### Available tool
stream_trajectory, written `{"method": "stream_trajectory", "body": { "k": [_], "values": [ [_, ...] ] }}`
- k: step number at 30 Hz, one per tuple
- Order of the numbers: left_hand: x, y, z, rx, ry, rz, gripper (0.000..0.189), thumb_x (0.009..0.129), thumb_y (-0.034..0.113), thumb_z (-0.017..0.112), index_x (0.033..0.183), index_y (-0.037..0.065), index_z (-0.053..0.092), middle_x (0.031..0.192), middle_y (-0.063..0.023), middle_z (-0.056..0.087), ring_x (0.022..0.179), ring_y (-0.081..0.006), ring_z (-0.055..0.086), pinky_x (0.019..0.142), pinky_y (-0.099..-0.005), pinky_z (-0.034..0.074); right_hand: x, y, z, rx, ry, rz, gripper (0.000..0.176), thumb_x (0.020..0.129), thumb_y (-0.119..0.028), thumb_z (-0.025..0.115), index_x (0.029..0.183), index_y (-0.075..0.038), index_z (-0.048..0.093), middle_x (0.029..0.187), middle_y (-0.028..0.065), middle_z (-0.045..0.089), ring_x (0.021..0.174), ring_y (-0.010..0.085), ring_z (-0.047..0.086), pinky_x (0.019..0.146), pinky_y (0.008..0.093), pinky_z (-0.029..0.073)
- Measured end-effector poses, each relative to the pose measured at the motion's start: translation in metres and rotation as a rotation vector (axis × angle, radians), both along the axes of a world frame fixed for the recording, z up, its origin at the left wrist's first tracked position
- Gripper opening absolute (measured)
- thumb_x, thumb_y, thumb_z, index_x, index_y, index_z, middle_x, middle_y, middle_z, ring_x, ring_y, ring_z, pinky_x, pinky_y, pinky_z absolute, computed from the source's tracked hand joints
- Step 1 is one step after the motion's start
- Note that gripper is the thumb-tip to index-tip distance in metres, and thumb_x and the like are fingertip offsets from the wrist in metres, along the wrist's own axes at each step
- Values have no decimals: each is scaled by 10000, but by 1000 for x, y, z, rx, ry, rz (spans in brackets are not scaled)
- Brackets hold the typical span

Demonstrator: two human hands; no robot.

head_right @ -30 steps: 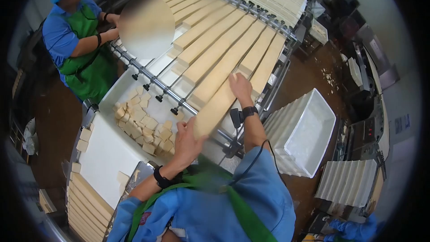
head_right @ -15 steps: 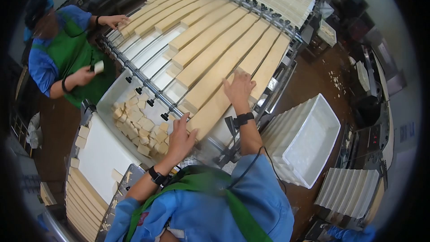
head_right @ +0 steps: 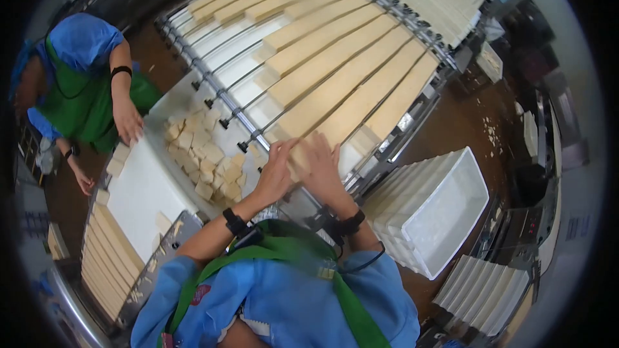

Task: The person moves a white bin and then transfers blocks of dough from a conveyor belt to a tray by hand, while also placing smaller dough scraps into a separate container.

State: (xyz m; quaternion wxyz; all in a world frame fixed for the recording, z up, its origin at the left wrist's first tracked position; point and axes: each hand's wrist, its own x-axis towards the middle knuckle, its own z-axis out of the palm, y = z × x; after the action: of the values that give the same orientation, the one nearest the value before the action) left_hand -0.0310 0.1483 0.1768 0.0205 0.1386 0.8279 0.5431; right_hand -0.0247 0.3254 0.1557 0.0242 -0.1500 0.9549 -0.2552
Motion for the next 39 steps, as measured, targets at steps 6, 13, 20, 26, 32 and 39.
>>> {"method": "stream_trajectory", "body": {
  "k": [6,13,20,26,32,39],
  "values": [
    [10,-30,-35,86,36,75,798,749,-144,410,1521,55,410,1425,-238,410,1341,-455,471,1139,-445,420,-4,-9,-17,314,228,65,760,938,-213,674,1629,-176,358,1667,224,278,1569,434,218,1202,752,94],
    [57,-140,-62,-213,34,565,702,831,-48,562,1513,64,440,1481,-266,422,1359,-493,442,1154,-504,397,-9,-13,-17,459,48,33,710,996,-351,631,1623,-167,354,1732,212,170,1598,437,131,1192,764,45],
    [168,-261,-71,-77,-78,776,391,904,44,629,1292,63,670,1176,-177,673,1088,-356,657,980,-446,528,-16,-118,-2,228,222,250,693,1053,-377,513,1655,-115,289,1686,216,280,1594,427,151,1231,704,17],
    [278,-309,-108,-74,84,1482,173,939,30,648,1080,41,747,961,-143,722,861,-270,709,779,-379,570,14,-287,32,-52,152,876,635,985,-82,584,1586,-35,384,1589,223,428,1528,396,325,1263,532,197],
    [368,-385,-151,-132,-74,2110,355,950,50,648,1304,37,628,1144,-146,609,885,-247,650,812,-362,554,95,-465,40,-308,-227,1408,535,957,-69,620,1468,36,502,1436,255,530,1322,421,495,1167,472,378],
    [401,-475,-162,-223,-175,2064,626,890,168,761,1435,10,495,1346,-251,422,1033,-328,620,923,-416,542,201,-656,-59,-326,-63,1523,641,915,-180,734,1454,57,481,1253,278,524,1158,454,525,1017,509,460]
  ]
}}
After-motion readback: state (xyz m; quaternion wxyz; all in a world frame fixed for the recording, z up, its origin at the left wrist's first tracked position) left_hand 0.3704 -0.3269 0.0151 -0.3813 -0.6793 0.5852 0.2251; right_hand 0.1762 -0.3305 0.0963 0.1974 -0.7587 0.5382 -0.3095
